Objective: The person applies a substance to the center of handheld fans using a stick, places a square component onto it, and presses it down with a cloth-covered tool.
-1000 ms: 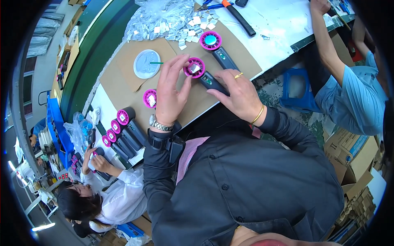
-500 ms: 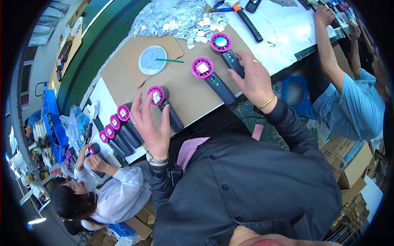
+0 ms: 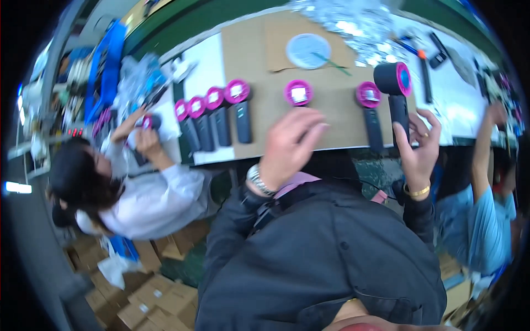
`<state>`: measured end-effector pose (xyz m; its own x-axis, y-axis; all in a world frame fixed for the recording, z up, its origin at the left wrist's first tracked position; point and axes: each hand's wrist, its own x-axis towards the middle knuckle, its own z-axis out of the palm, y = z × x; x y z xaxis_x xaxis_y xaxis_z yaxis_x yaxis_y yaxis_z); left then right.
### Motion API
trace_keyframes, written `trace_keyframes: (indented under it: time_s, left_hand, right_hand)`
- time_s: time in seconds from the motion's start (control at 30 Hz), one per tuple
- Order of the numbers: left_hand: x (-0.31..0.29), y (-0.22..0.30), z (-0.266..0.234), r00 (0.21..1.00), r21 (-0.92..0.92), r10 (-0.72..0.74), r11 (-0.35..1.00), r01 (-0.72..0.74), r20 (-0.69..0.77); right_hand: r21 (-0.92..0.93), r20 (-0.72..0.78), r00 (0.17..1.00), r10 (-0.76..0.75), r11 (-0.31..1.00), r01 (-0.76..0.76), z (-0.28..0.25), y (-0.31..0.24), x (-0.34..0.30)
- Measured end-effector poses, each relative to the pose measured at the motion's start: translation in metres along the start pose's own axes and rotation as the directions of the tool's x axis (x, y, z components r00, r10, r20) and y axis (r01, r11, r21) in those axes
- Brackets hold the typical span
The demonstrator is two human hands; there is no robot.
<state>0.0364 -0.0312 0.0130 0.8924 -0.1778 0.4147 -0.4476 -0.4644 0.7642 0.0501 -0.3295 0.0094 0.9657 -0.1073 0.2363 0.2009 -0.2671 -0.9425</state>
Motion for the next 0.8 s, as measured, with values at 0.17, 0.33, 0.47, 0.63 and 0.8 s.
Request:
trace_keyframes:
  time_s: [0.17,0.33,0.47,0.63,0.8]
  left_hand:
    - [-0.013,0.015,0.016,0.96,-0.532,-0.226,0.799,0.279,0.164]
    - [-0.033,-0.002,-0.025,0.93,-0.624,-0.359,0.71,0.326,0.078]
    - [-0.036,-0.009,-0.082,0.819,-0.653,-0.534,0.7,0.289,-0.21]
    - [-0.026,-0.065,-0.178,0.709,-0.472,-0.547,0.816,0.334,-0.445]
    - [-0.023,-0.145,-0.242,0.615,-0.44,-0.624,0.78,0.445,-0.483]
  right_hand:
    - [-0.138,0.355,0.897,-0.265,0.934,0.33,0.06,-0.031,-0.021]
    - [-0.021,0.465,0.778,-0.422,0.874,0.486,0.114,-0.052,-0.02]
    - [0.004,0.458,0.691,-0.559,0.779,0.627,0.119,-0.065,-0.009]
    - [-0.165,0.413,0.792,-0.45,0.818,0.551,0.087,-0.036,-0.004]
    - [-0.34,0.26,0.92,-0.295,0.863,0.373,0.058,-0.011,-0.005]
